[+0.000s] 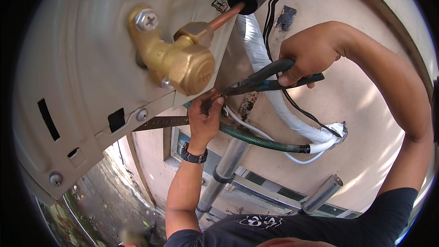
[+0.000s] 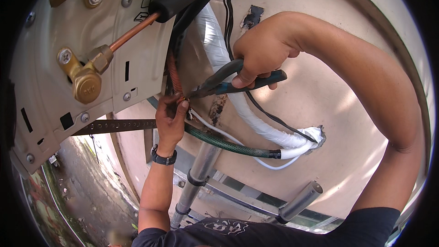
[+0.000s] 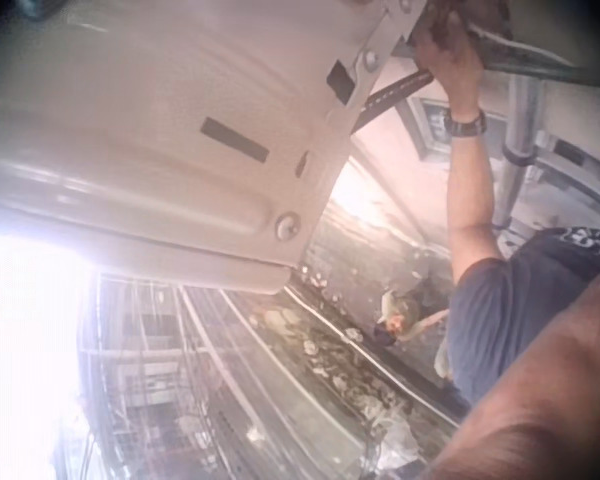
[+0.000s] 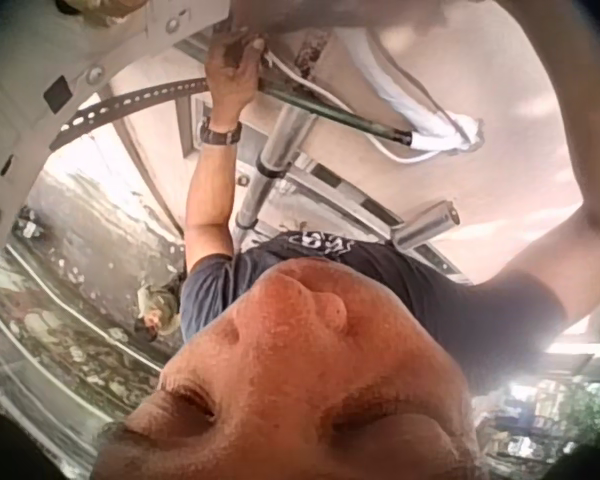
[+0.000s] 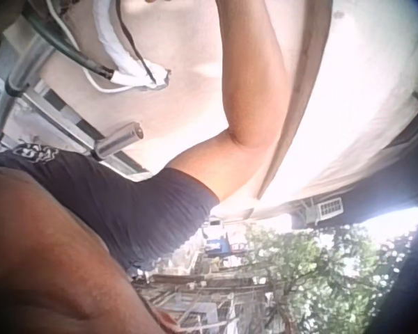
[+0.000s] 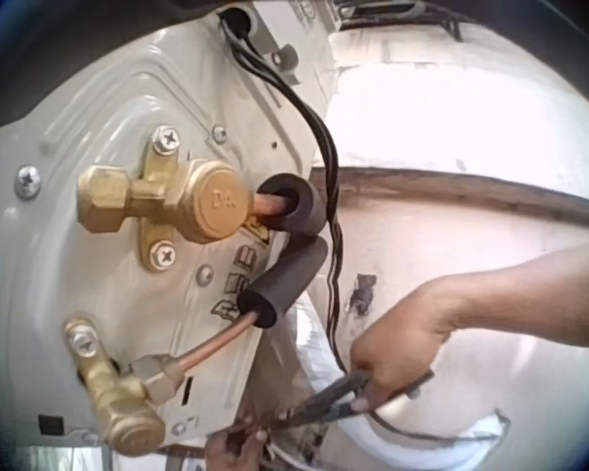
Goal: The person uses scissors to cut a plastic tie and then uses pliers to strip insulation from copper wires on an outdoor air conditioning unit.
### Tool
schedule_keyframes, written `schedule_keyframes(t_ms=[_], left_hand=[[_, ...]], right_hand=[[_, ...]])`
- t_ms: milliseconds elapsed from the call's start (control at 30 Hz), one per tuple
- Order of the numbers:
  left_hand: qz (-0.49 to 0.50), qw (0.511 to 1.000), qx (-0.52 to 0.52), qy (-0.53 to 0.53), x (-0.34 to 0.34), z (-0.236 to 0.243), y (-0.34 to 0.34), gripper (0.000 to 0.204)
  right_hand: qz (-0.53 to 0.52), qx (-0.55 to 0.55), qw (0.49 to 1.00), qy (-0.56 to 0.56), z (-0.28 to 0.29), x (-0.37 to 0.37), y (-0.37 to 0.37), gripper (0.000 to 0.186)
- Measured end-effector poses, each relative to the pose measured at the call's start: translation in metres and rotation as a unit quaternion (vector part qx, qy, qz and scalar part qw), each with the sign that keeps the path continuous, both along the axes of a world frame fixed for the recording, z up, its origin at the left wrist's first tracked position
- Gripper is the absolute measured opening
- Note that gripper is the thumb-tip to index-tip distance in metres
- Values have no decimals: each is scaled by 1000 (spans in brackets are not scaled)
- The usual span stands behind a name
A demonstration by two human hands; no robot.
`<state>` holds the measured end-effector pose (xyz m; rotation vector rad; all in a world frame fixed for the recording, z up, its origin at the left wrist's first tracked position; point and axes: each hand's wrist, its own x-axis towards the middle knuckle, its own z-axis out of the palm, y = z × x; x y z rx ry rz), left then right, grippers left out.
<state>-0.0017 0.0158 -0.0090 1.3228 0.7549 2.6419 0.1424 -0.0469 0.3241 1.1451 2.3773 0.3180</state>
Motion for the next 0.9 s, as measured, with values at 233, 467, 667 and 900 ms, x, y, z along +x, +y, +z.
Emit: schedule_keyframes(t_ms=[233,467,667,900], left_hand=[[-87,996,0,-15,-5,0,-9,30],[-105,994,9,-13,-9,-1,-12,36],[-133,990,32,-21,-10,1,-13,38],[-142,989,35,-20,-10,1,-10,36]], right_hand=[[54,117,991,-28,-2,11,-20,20],[504,637,583,8,-37,42,18,7],[484,628,608,-43,-62,40,28,13],[507,623,594,-46,-62,38,42,14]])
